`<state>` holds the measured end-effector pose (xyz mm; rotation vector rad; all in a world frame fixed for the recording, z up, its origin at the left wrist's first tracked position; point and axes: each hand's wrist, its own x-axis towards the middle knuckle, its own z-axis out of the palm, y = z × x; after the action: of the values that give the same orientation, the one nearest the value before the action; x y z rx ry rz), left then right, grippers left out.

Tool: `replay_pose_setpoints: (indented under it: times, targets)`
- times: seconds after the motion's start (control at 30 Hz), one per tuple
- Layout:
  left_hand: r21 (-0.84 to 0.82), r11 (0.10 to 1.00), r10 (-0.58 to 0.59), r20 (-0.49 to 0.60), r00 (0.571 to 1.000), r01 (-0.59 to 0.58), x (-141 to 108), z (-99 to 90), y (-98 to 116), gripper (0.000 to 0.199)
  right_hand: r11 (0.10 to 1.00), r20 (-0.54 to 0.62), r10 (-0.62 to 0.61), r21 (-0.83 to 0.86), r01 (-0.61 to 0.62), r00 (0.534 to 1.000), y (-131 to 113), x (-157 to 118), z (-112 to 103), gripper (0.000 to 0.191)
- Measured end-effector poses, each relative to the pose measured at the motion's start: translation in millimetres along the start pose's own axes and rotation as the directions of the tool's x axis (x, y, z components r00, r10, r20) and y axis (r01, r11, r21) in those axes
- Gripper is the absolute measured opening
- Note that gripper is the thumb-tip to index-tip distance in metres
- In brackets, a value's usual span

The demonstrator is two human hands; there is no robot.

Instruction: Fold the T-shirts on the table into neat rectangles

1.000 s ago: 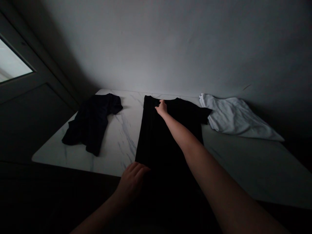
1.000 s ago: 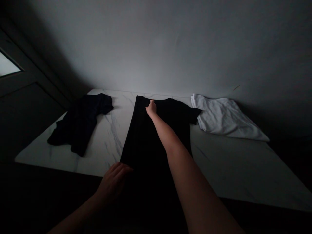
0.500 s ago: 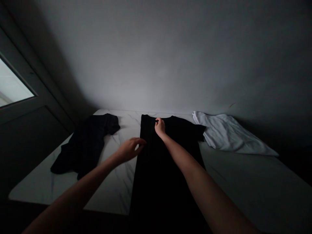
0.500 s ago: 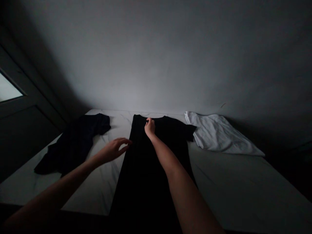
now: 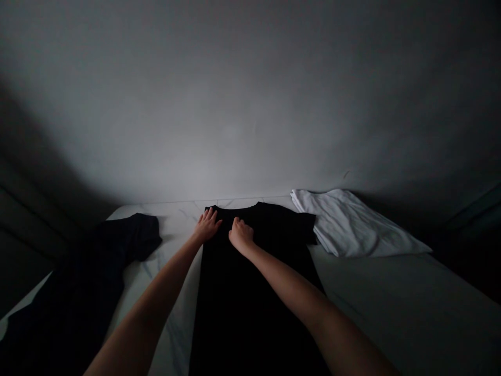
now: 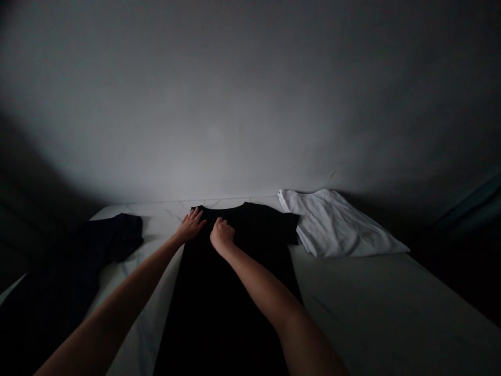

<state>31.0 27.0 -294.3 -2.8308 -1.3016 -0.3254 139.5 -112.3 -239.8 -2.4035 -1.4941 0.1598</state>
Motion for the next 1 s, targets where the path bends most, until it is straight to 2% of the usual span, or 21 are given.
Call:
replay_pose_setpoints:
  times: [0.07,0.13,0.23,0.3,0.33,0.43,0.53,0.6,0.67,0.73,0.8,0.9,0.93,1.0]
  targets:
    - [0.016,1.000,0.016,-0.011,1.000,-0.016,8.1,-6.3,-4.0,0.053,1.000,-0.021,0.001,0.010,-0.001,1.000,-0.1,5.3,-2.0,0.030]
    - [0.031,0.999,0.036,-0.056,0.998,-0.034,16.2,-13.3,-6.1,0.054,1.000,-0.098,-0.004,0.023,0.006,0.995,1.8,12.9,-2.9,0.033]
    - [0.069,0.990,0.131,-0.059,0.990,-0.126,21.9,-16.0,-6.4,0.053,0.988,-0.172,-0.149,0.002,0.152,0.974,9.0,22.4,0.6,0.043]
    - [0.123,0.970,0.210,0.014,0.978,-0.210,21.1,-12.1,-7.2,0.048,0.960,-0.098,-0.281,-0.017,0.281,0.955,15.7,24.5,4.5,0.048]
    - [0.152,0.958,0.239,0.048,0.970,-0.244,20.5,-9.7,-8.1,0.046,0.951,-0.041,-0.309,-0.016,0.309,0.950,19.8,24.4,5.7,0.050]
    - [0.209,0.944,0.251,0.048,0.967,-0.256,22.3,-6.6,-8.5,0.044,0.961,0.051,-0.276,-0.024,0.277,0.960,39.5,20.2,0.0,0.056]
    - [0.187,0.963,0.206,-0.040,0.978,-0.195,29.7,-15.4,8.3,0.048,0.978,-0.055,-0.204,-0.065,0.200,0.978,79.5,11.3,-24.1,0.050]
    - [0.111,0.974,0.206,-0.080,0.975,-0.197,35.8,-26.4,35.6,0.049,0.992,-0.139,-0.105,-0.085,0.094,0.985,117.7,5.5,-47.2,0.038]
    - [-0.021,0.974,0.222,-0.087,0.971,-0.224,42.0,-37.3,75.6,0.042,0.991,-0.209,0.044,-0.114,-0.069,0.977,158.9,2.6,-70.1,0.030]
    - [-0.207,0.949,0.226,-0.078,0.971,-0.237,47.9,-44.3,124.2,0.034,0.961,-0.275,0.199,-0.134,-0.243,0.940,196.2,3.4,-87.4,0.029]
    - [-0.443,0.875,0.204,-0.034,0.978,-0.198,52.9,-45.3,175.0,0.026,0.928,-0.302,0.307,-0.115,-0.354,0.903,224.4,6.0,-96.3,0.031]
    - [-0.749,0.663,0.149,0.109,0.983,-0.017,59.2,-35.4,240.0,0.014,0.931,-0.258,0.348,-0.019,-0.365,0.901,248.2,9.9,-96.3,0.034]
    - [-0.795,0.605,0.135,0.160,0.978,0.046,61.3,-29.9,256.4,0.012,0.937,-0.246,0.341,0.014,-0.349,0.907,251.7,11.1,-94.3,0.033]
    - [-0.828,0.544,0.118,0.236,0.964,0.136,66.3,-17.8,280.6,0.017,0.946,-0.243,0.324,0.064,-0.318,0.914,253.1,13.6,-89.9,0.029]
